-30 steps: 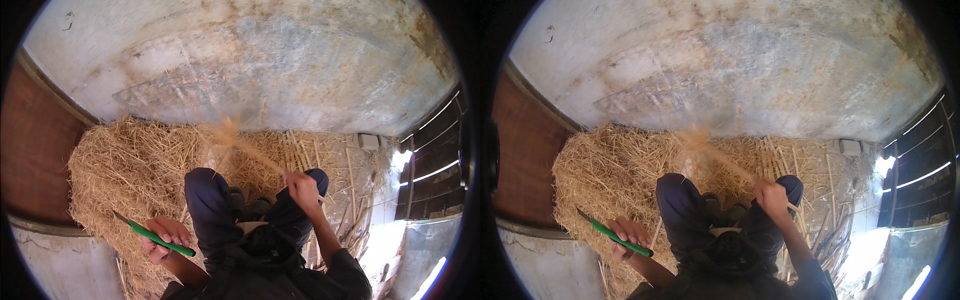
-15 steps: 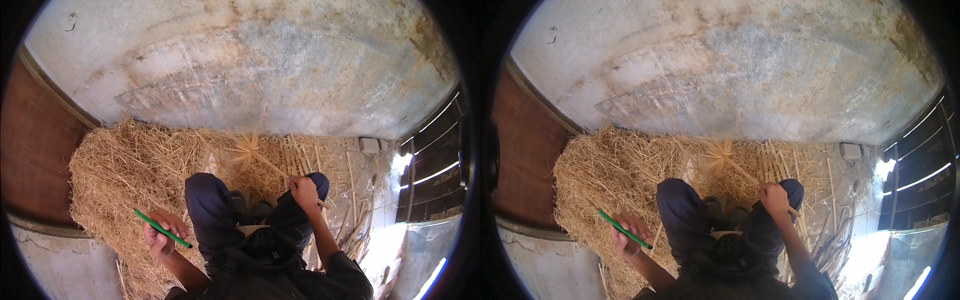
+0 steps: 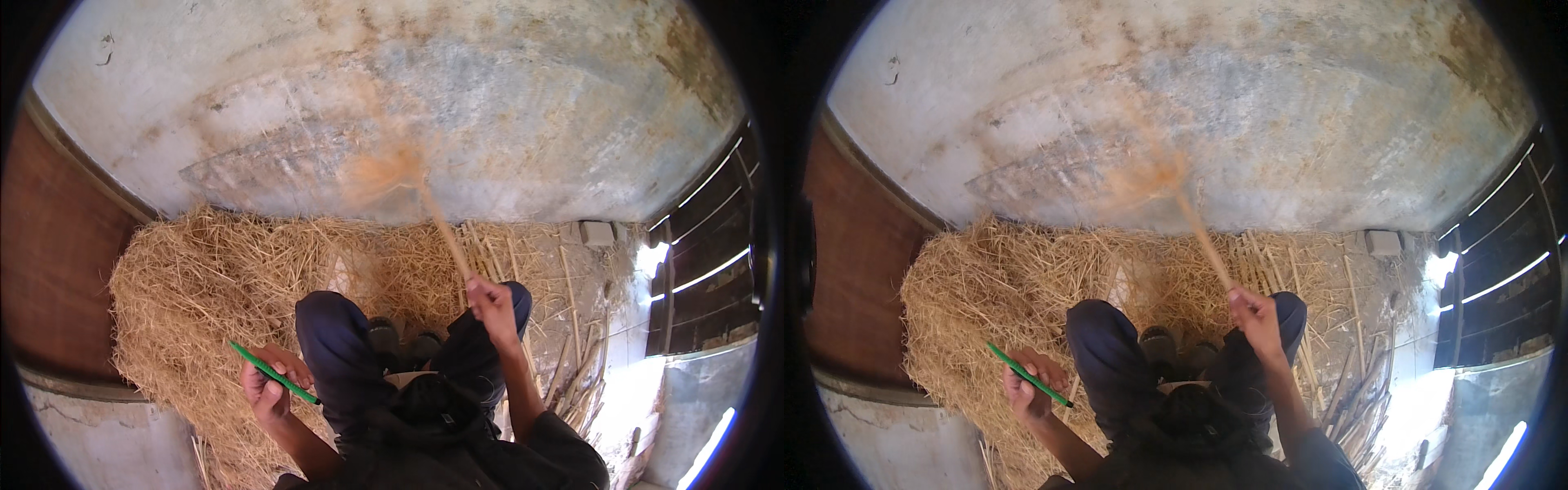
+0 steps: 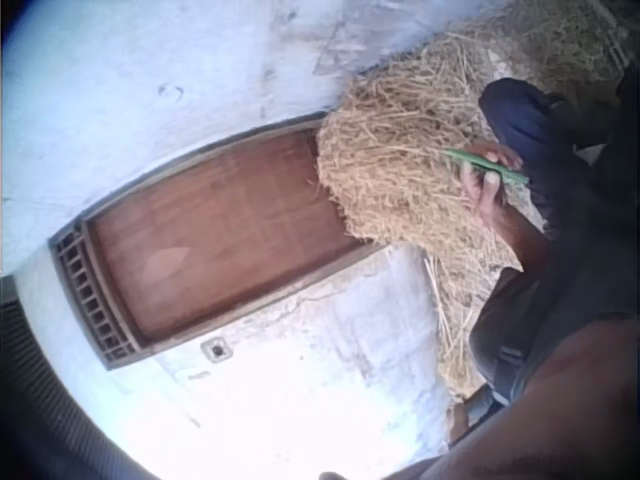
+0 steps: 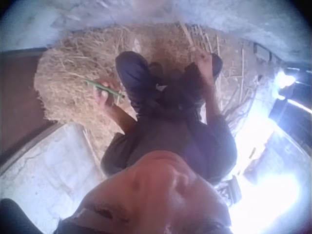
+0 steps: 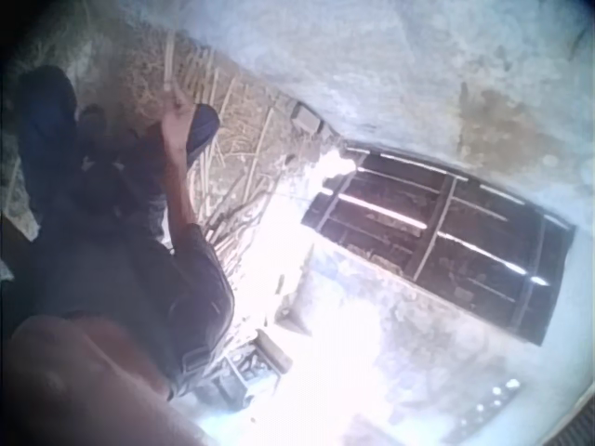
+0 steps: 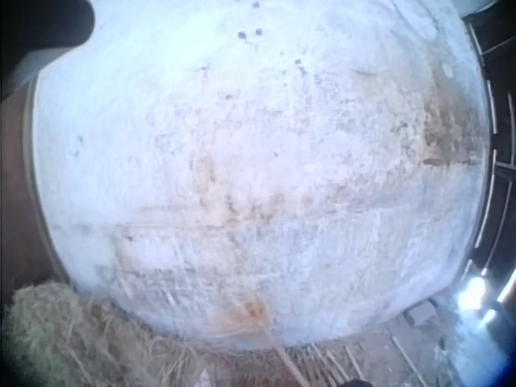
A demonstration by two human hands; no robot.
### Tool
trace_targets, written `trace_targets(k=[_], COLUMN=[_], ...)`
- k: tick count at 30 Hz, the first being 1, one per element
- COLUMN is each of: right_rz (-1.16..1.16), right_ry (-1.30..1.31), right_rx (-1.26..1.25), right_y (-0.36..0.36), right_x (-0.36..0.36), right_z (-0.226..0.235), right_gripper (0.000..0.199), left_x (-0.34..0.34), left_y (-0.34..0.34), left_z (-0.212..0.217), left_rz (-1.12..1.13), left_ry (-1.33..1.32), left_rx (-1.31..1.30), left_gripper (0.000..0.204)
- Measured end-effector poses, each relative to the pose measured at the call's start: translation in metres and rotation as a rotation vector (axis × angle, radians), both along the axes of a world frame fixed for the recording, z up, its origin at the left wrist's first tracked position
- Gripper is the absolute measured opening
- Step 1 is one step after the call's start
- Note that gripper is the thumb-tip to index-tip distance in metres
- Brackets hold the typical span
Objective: The person uses a small hand tool to shave and refine the surface of a bamboo stick while holding it over a pile of straw.
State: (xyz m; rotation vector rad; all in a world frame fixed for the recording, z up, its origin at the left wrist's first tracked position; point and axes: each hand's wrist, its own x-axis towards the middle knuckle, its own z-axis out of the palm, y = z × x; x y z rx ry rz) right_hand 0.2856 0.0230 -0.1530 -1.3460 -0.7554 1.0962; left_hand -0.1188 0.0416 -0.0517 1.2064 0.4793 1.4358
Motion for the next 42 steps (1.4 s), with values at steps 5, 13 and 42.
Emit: trace_targets(k=[5, 13, 42], right_rz=[-0.122, -0.445, 0.285], right_ry=[-0.137, -0.378, 0.171], right_rx=[0.099, 0.191, 0.208], right_y=[-0.004, -0.005, -0.027], right_x=[0.024, 0.025, -0.079], right_z=[0.001, 0.012, -0.004], right_gripper=[0.039, 0.031, 0.026], left_x=[0.005, 0.02, 0.183], left_y=[0.005, 0.03, 0.064], left_z=[0.002, -0.039, -0.041], left_rz=[-0.018, -0.039, -0.175], left_ry=[0.036, -0.052, 0.072], left_rx=[0.008, -0.289, -0.231], left_gripper=[0.039, 0.034, 0.04])
